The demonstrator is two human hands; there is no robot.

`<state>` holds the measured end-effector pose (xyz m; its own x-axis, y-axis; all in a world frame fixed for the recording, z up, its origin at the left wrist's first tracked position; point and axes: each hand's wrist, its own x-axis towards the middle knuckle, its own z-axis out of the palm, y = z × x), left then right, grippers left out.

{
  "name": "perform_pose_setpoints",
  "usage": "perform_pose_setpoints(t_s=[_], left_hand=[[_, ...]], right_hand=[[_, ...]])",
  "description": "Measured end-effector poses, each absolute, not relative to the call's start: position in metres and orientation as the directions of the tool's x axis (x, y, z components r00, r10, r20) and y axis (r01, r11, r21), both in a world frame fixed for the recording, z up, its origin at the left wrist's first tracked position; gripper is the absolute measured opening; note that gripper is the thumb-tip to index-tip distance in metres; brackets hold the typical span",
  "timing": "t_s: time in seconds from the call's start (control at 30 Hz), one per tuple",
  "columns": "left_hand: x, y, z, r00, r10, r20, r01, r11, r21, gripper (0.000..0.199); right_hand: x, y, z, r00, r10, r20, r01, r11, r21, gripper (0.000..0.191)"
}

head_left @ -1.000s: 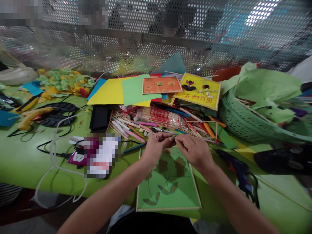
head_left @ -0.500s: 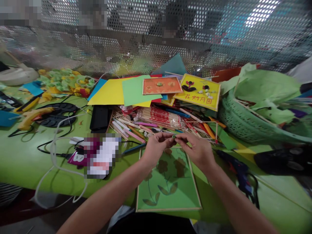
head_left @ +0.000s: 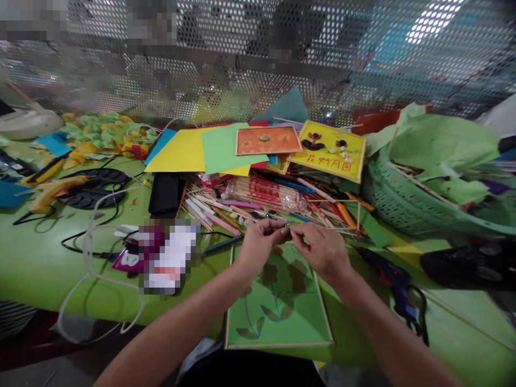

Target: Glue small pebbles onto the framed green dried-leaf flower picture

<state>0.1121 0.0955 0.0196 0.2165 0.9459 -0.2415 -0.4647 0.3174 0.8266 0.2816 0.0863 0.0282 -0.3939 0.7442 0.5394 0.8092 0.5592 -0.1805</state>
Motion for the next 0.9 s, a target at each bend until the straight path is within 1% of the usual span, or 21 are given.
perform_pose_setpoints(t_s=[0.1, 0.23, 0.3, 0.37, 0.47, 0.57, 0.67, 0.73, 0.77, 0.9], left_hand=[[0.112, 0.095, 0.019, 0.225, 0.945, -0.238, -0.463, 0.319, 0.827, 0.042], [0.111, 0.096, 0.021, 0.219, 0.944, -0.247, -0.468, 0.324, 0.822, 0.044], [0.111, 0.097, 0.023, 0.218, 0.945, -0.244, -0.473, 0.321, 0.82, 0.044], [0.11, 0.097, 0.023, 0.224, 0.944, -0.241, -0.475, 0.322, 0.819, 0.044], [0.11, 0.097, 0.023, 0.221, 0.946, -0.238, -0.475, 0.318, 0.821, 0.045], [0.111, 0.096, 0.023, 0.217, 0.949, -0.228, -0.477, 0.308, 0.823, 0.043], [0.112, 0.095, 0.024, 0.226, 0.948, -0.224, -0.486, 0.31, 0.818, 0.044], [0.113, 0.095, 0.024, 0.237, 0.946, -0.22, -0.495, 0.313, 0.811, 0.044], [0.113, 0.095, 0.024, 0.241, 0.946, -0.219, -0.499, 0.314, 0.808, 0.044], [0.113, 0.095, 0.023, 0.25, 0.941, -0.228, -0.496, 0.326, 0.805, 0.044]], right_hand=[[0.282, 0.086, 0.032, -0.391, 0.74, 0.547, 0.799, 0.568, -0.197, 0.015], [0.283, 0.087, 0.04, -0.365, 0.772, 0.52, 0.744, 0.578, -0.336, 0.013], [0.284, 0.088, 0.042, -0.363, 0.775, 0.517, 0.722, 0.585, -0.37, 0.014], [0.286, 0.089, 0.043, -0.388, 0.75, 0.536, 0.718, 0.61, -0.334, 0.015], [0.286, 0.09, 0.04, -0.436, 0.697, 0.569, 0.73, 0.644, -0.229, 0.015], [0.285, 0.089, 0.036, -0.452, 0.686, 0.57, 0.766, 0.626, -0.146, 0.014], [0.284, 0.088, 0.032, -0.435, 0.696, 0.571, 0.798, 0.592, -0.114, 0.014], [0.284, 0.088, 0.031, -0.41, 0.704, 0.58, 0.8, 0.583, -0.141, 0.014], [0.284, 0.088, 0.032, -0.389, 0.713, 0.584, 0.797, 0.578, -0.174, 0.014], [0.284, 0.089, 0.034, -0.286, 0.78, 0.557, 0.763, 0.537, -0.36, 0.009]])
